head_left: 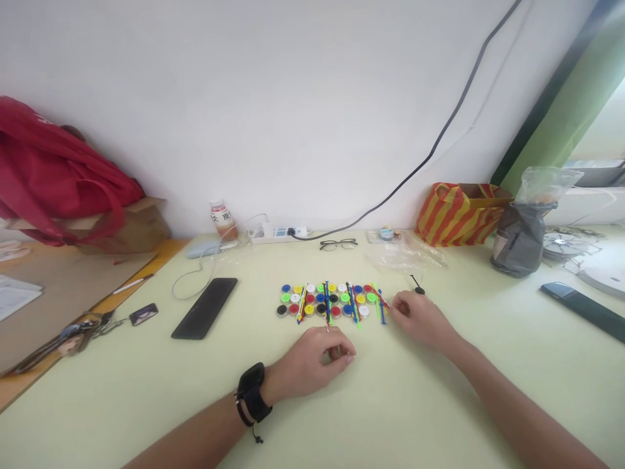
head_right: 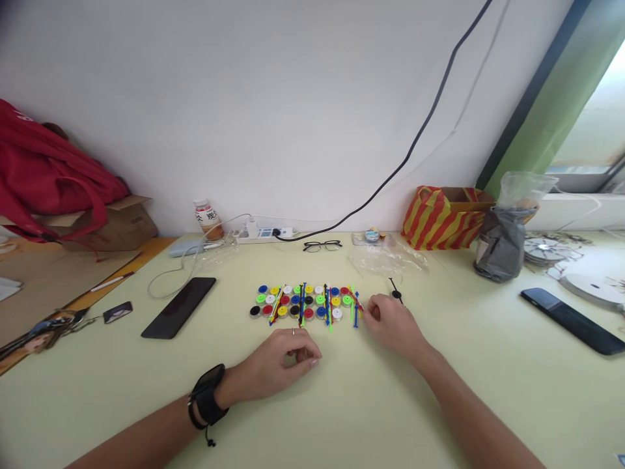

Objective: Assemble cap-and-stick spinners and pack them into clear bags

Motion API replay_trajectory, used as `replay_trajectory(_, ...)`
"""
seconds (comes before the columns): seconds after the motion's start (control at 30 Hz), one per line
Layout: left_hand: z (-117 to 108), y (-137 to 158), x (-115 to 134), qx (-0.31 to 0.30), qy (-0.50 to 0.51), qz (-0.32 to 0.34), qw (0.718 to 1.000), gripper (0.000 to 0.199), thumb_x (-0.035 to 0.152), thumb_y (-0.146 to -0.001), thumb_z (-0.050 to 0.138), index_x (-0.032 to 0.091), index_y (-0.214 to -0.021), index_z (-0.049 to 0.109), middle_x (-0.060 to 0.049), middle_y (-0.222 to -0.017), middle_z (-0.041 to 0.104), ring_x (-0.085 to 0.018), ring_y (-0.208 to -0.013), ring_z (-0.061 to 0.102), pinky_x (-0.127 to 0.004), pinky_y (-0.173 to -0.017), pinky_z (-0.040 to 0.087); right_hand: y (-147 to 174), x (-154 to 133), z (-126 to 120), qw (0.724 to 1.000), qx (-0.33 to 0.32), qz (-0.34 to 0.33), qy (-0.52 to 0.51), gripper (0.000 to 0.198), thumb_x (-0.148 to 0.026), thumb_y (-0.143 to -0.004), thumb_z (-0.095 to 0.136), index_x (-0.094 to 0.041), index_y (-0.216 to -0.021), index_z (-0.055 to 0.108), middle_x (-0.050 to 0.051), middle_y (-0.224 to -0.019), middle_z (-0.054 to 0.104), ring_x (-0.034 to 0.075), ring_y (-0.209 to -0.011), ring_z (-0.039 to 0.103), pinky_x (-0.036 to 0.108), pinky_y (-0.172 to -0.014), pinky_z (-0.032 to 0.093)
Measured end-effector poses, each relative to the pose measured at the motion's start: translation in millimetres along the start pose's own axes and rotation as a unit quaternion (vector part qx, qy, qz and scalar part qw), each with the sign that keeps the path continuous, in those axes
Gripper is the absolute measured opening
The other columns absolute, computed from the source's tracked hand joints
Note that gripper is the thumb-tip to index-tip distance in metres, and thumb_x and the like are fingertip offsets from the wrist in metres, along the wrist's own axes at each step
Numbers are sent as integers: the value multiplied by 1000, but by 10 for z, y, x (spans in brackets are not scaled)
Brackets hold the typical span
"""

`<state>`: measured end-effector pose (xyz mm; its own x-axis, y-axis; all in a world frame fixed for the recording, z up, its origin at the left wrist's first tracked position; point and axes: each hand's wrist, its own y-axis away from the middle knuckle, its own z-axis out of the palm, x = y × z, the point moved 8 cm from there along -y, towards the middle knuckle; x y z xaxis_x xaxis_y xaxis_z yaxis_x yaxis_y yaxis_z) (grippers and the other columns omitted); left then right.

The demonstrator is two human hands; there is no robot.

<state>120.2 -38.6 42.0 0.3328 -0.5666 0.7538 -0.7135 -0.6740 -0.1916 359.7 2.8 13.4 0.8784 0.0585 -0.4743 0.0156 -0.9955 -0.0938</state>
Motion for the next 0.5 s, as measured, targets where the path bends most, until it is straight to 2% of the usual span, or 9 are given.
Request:
replay_trajectory(0.27,6,-2,-3,-4,-4,1,1000,14,26,-95,62,19,-93,74,-5,-87,72,-14,-71,64,-25,-69,51,3,25,-65,1000,14,19,-4,20,-32,-88,54,-23,-70,55,4,-76,70,20,-68,62,30,-61,39)
replay_trajectory(0.5,0,-2,3,-3,-9,3,1000,14,27,-94,63,19,-93,74,-5,-85,72,-16,-71,64,-25,-69,51,-3,145,-144,996,69,0,-56,15,-34,-95,44,-26,-82,45,0,-70,60,19,-60,53,29,-56,37)
